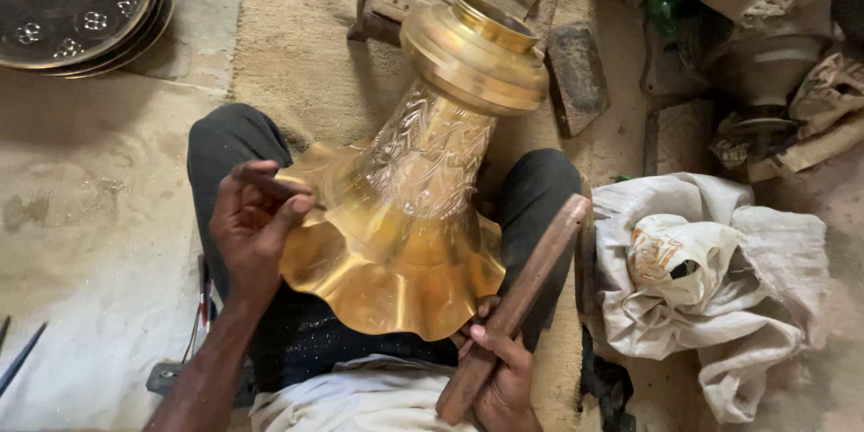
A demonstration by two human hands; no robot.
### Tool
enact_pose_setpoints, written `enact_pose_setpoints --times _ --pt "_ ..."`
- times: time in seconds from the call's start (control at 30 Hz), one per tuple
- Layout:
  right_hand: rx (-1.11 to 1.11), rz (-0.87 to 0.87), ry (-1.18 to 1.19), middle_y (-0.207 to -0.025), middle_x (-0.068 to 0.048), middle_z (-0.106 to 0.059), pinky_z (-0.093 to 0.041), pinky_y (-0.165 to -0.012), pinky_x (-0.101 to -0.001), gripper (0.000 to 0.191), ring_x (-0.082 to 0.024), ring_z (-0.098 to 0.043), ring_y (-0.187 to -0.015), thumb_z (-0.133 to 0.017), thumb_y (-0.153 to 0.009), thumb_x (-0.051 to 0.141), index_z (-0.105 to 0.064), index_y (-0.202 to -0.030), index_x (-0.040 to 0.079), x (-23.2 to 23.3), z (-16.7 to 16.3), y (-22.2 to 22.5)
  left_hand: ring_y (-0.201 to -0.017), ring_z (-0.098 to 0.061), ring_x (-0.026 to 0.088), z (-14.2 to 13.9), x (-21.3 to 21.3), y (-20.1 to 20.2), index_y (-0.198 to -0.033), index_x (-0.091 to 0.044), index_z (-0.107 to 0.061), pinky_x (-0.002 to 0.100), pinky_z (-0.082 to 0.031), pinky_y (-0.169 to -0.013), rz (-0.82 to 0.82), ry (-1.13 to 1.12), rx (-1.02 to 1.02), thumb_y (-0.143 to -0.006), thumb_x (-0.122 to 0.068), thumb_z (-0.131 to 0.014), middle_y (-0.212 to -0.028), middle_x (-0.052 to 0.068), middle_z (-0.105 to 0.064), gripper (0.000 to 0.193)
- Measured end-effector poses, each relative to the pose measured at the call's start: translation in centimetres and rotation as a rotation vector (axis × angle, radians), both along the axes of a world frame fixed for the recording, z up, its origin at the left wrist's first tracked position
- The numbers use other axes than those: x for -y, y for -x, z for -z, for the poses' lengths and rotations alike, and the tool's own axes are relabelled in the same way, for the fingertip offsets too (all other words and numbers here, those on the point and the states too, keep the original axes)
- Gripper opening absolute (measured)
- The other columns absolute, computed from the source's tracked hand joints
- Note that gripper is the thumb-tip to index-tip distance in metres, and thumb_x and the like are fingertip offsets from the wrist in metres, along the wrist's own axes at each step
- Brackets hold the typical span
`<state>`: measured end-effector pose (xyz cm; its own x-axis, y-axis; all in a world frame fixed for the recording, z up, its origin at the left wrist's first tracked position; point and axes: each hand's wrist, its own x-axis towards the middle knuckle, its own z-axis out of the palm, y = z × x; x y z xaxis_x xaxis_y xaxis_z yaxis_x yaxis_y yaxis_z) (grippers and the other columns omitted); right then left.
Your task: The person sits on the workshop floor with a large brass vessel on their lap and decorates its surface. They hold a chisel-like punch against the metal and strike it with a wooden mallet to work the pattern, then set the mallet aside and scrape and trace lines on the vessel with a hand tool, rotating the vessel as they work.
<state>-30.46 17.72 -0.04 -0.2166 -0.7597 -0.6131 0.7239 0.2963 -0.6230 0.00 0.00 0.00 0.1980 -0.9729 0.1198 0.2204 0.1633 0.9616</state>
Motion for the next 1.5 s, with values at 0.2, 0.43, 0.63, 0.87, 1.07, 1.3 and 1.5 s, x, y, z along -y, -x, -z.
enact_pose_setpoints --times 0.2,0.43,0.63,0.87,1.07,1.3,1.5 --pt "-0.062 -0.234 -0.179 -0.098 -0.014 -0.068 -0.063 -0.084 -0.0441 0.054 -0.027 -0.076 -0.090 -0.067 -0.066 0.010 -0.052 -0.117 0.003 3.9 -7.5 -0.1 -0.085 -0.074 0.015 -4.0 3.4 -0.2 -0.135 -0.004 -0.058 0.029 -0.067 -0.074 0.258 -0.196 0.098 -0.091 0.000 -0.075 -0.089 0.006 -0.070 0.047" --pt "-1.102 -0.589 -0.212 -0.075 -0.009 -0.066 -0.058 -0.060 -0.0399 0.058 -0.021 -0.067 -0.065 -0.084 -0.076 0.012 -0.056 -0.126 0.006 6.2 -12.6 4.8 -0.092 -0.074 0.017 -5.8 9.4 5.8 -0.134 -0.008 -0.062 0.028 -0.064 -0.076 0.477 0.371 0.147 -0.098 -0.006 -0.077 -0.106 0.009 -0.073 0.040" --pt "-1.795 -0.713 0.397 -0.074 -0.008 -0.070 -0.055 -0.047 -0.0282 0.055 -0.015 -0.069 -0.055 -0.078 -0.087 0.019 -0.050 -0.133 0.007 11.4 -17.9 7.6 -0.078 -0.076 0.013 -6.9 10.8 6.9 -0.134 -0.006 -0.064 0.025 -0.064 -0.069 0.500 0.506 0.412 -0.094 0.000 -0.075 -0.097 0.007 -0.076 0.041" --pt "-1.892 -0.779 0.622 -0.093 -0.015 -0.071 -0.058 -0.055 -0.0299 0.061 -0.016 -0.071 -0.063 -0.076 -0.092 0.016 -0.043 -0.143 0.011 19.6 -22.5 7.0 -0.097 -0.076 0.017 -5.7 10.5 7.0 -0.136 -0.001 -0.058 0.031 -0.068 -0.088 0.511 0.556 0.317 -0.096 0.014 -0.062 -0.105 0.014 -0.073 0.043" --pt "-2.181 -1.018 0.773 -0.103 -0.019 -0.071 -0.059 -0.052 -0.0294 0.052 -0.021 -0.070 -0.069 -0.069 -0.103 0.012 -0.048 -0.150 0.007 22.4 -25.4 4.2 -0.088 -0.076 0.015 -5.5 10.8 7.3 -0.128 0.000 -0.059 0.029 -0.067 -0.085 0.511 0.534 0.388 -0.095 0.014 -0.063 -0.097 0.012 -0.074 0.036" --pt "-2.130 -0.967 0.800 -0.108 -0.017 -0.070 -0.051 -0.048 -0.0267 0.051 -0.017 -0.065 -0.063 -0.064 -0.103 0.012 -0.048 -0.151 0.003 22.4 -25.2 3.3 -0.088 -0.074 0.015 -6.6 10.6 7.1 -0.131 0.007 -0.057 0.030 -0.066 -0.081 0.565 0.490 0.286 -0.093 0.015 -0.062 -0.095 0.014 -0.072 0.039" --pt "-2.331 -1.054 0.663 -0.098 -0.012 -0.076 -0.056 -0.049 -0.0326 0.071 -0.018 -0.067 -0.057 -0.073 -0.082 0.010 -0.052 -0.150 0.013 21.8 -24.8 4.2 -0.070 -0.068 0.009 -6.7 9.1 8.4 -0.120 0.004 -0.062 0.025 -0.057 -0.060 0.305 0.412 0.277 -0.092 0.003 -0.078 -0.086 0.008 -0.073 0.032"
